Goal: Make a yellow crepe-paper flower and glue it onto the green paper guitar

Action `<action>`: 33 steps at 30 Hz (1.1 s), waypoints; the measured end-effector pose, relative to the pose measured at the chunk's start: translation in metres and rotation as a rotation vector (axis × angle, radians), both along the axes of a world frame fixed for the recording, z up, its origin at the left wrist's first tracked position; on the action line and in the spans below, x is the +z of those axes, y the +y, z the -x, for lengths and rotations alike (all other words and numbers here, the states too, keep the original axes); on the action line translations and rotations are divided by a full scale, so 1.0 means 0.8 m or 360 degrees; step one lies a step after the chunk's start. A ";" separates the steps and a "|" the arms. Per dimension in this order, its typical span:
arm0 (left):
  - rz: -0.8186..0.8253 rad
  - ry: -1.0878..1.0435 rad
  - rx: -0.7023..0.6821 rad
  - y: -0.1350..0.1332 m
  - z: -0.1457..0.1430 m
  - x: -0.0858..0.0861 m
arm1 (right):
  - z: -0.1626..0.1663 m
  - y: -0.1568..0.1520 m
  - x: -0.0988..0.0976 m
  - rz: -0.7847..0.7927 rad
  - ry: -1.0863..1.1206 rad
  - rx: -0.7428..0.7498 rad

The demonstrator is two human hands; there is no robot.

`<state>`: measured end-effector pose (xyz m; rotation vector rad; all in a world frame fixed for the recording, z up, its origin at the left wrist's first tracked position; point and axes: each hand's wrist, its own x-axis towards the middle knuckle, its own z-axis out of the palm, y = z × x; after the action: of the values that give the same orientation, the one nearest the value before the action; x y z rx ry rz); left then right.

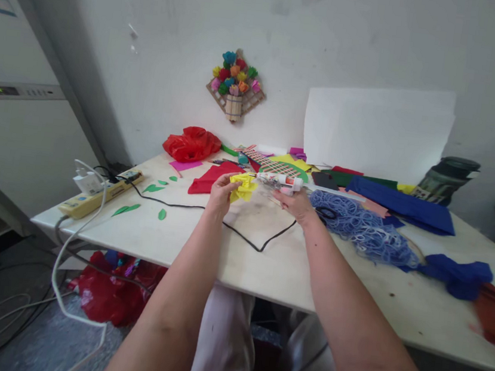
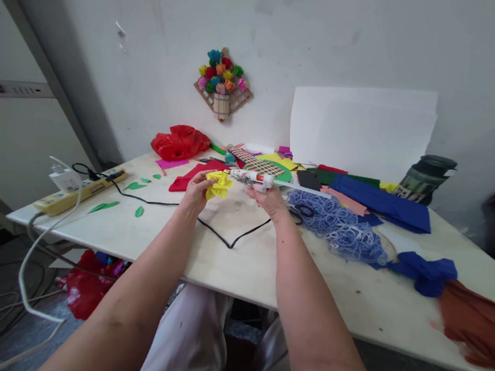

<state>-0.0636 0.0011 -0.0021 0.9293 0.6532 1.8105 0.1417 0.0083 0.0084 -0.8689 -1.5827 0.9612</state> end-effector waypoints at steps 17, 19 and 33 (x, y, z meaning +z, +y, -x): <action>-0.0027 0.0027 0.0010 0.000 0.006 0.001 | 0.003 -0.004 0.000 0.0073 0.0009 0.0054; -0.0015 0.0054 -0.0006 -0.001 0.005 0.002 | 0.003 -0.004 0.000 0.0073 0.0001 0.0056; 0.0023 0.0107 -0.0083 -0.003 0.003 0.002 | 0.001 -0.005 0.001 0.0068 0.0042 0.0102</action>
<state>-0.0658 -0.0010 -0.0003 0.9923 0.6773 1.7328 0.1412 0.0043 0.0094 -0.8360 -1.5803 1.0513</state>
